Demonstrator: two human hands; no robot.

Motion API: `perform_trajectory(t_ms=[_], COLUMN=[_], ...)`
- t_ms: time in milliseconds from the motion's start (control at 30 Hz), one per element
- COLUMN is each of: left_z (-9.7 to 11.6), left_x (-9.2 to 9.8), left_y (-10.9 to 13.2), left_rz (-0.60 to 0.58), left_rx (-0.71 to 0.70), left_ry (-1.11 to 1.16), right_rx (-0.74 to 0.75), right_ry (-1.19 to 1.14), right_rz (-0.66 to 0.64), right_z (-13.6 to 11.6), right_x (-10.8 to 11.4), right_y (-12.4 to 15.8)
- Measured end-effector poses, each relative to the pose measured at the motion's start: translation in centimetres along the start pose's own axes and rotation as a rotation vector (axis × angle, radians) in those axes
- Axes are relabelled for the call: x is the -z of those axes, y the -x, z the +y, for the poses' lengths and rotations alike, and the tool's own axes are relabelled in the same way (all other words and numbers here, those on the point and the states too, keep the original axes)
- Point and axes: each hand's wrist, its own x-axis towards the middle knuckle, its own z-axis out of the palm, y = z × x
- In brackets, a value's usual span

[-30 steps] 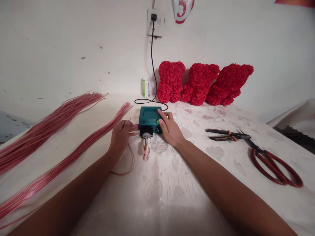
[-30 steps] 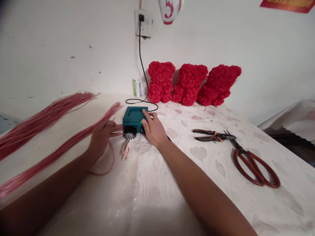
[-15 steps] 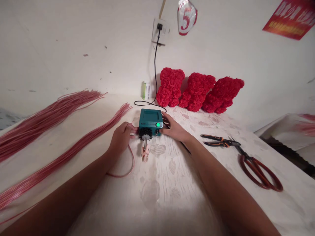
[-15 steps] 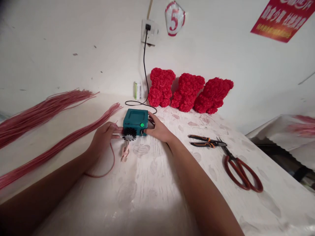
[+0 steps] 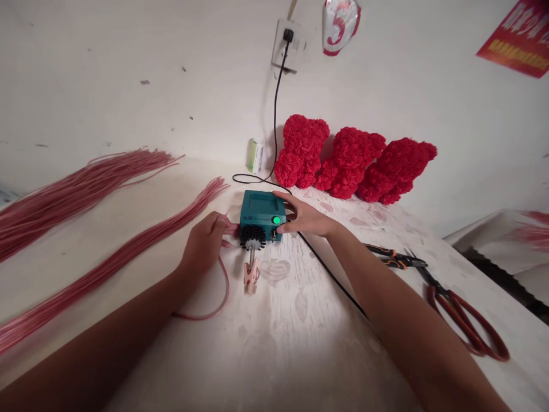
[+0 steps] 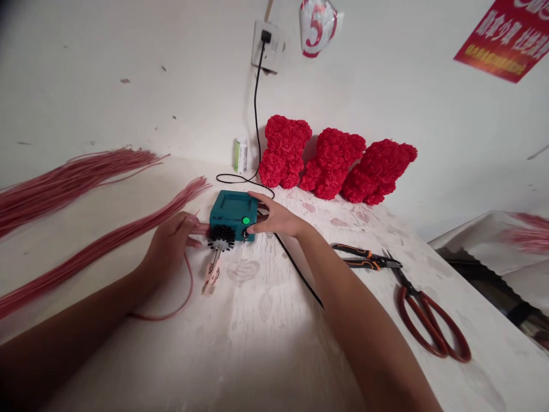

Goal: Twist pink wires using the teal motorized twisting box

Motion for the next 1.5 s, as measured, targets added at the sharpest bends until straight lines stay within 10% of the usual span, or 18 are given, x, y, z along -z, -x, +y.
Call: perform_trajectory(t_ms=[767,1100,1500], left_z=[0.4,0.8,0.9], left_x=[0.3,0.0,-0.5], left_y=[0.5,0.7,1.2], left_rz=[0.041,0.052,0.080], left_rx=[0.010,0.051,0.034], left_ry=[0.066,0.128,0.061], right_rx=[0.056,-0.026,0.073], right_ry=[-0.251,-0.554,-0.595], right_rz=[0.210,0.650,0.701], right_z=[1.3,0.3,1.3], right_x=[-3.6,-6.5,-7.9], right_y=[3.2,-1.4,-2.4])
